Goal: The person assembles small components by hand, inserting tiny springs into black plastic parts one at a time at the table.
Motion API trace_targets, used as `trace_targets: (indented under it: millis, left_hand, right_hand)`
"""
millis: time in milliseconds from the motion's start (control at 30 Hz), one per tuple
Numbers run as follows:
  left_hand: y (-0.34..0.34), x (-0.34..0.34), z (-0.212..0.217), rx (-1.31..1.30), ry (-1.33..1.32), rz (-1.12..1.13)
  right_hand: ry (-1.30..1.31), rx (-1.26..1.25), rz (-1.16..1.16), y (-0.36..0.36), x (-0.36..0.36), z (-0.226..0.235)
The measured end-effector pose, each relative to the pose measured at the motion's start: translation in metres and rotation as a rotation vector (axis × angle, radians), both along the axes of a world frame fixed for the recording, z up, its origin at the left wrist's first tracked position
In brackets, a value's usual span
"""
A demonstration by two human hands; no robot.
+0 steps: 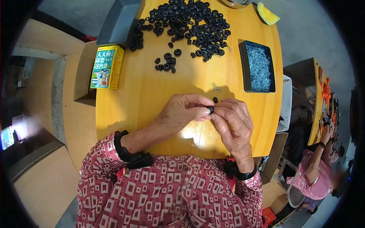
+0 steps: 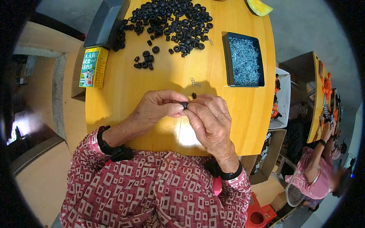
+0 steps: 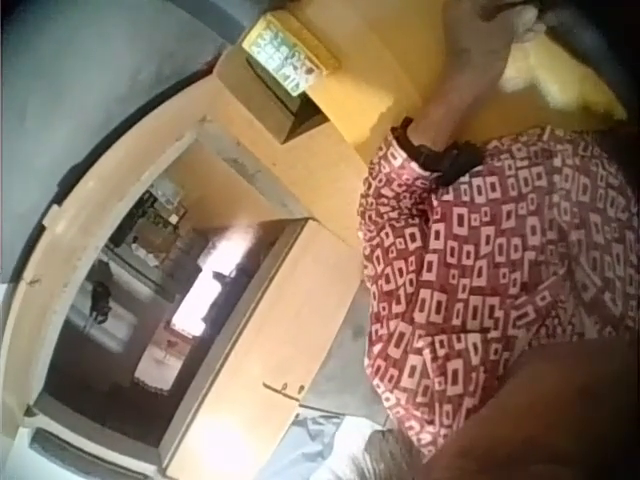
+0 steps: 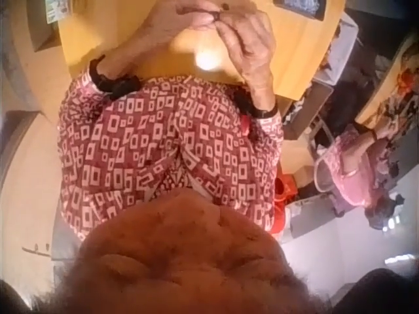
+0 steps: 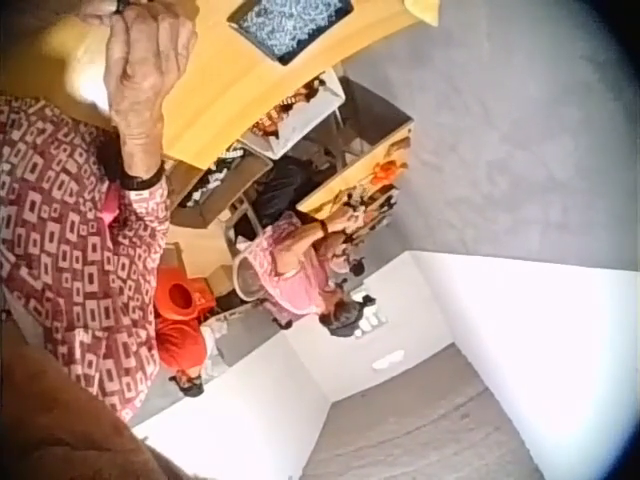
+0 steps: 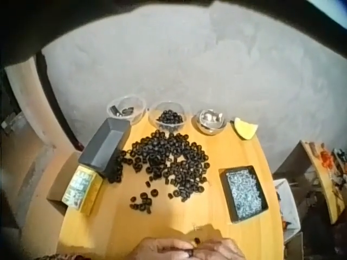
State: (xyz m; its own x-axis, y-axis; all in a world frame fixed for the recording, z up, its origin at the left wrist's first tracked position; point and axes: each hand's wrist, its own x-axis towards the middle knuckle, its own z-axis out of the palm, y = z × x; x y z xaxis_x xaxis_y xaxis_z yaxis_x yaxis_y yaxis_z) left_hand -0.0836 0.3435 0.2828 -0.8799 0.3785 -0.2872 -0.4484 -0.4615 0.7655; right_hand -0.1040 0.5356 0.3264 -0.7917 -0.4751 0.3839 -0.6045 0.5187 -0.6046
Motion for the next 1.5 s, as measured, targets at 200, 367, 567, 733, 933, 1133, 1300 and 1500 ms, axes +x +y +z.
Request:
trace_targets:
  millis: [200, 367, 567, 733, 933, 1133, 1300, 1500]
  left_hand:
    - [-0.003, -0.002, 0.008, 0.030, -0.119, -0.024]
    - [-0.001, 0.000, 0.007, 0.004, -0.088, -0.006]
    - [-0.007, -0.002, 0.009, -0.012, -0.056, -0.031]
    - [-0.013, -0.001, 0.007, 0.008, -0.107, 0.023]
    - [-0.012, -0.001, 0.007, -0.021, -0.074, 0.066]
    - [-0.012, -0.003, 0.013, -0.042, -0.091, 0.102]
    - [-0.005, -0.005, 0.014, -0.013, -0.077, 0.171]
    - [0.004, -0.007, 0.009, 0.068, -0.005, 0.184]
  right_hand:
    - [0.048, -0.022, -0.019, -0.003, 0.003, 0.000]
    - [0.167, 0.106, 0.039, -0.003, 0.004, 0.003]
    - [0.239, 0.213, 0.079, 0.005, -0.003, 0.008]
    - [0.081, 0.182, -0.165, 0.017, -0.012, 0.001]
    - [0.262, 0.326, -0.133, -0.001, -0.009, -0.013]
    - [0.272, 0.321, -0.091, -0.004, -0.011, -0.014]
    - [0.104, 0.030, -0.076, -0.007, -0.005, -0.004]
    - [0.103, -0.018, -0.052, -0.016, -0.004, -0.002]
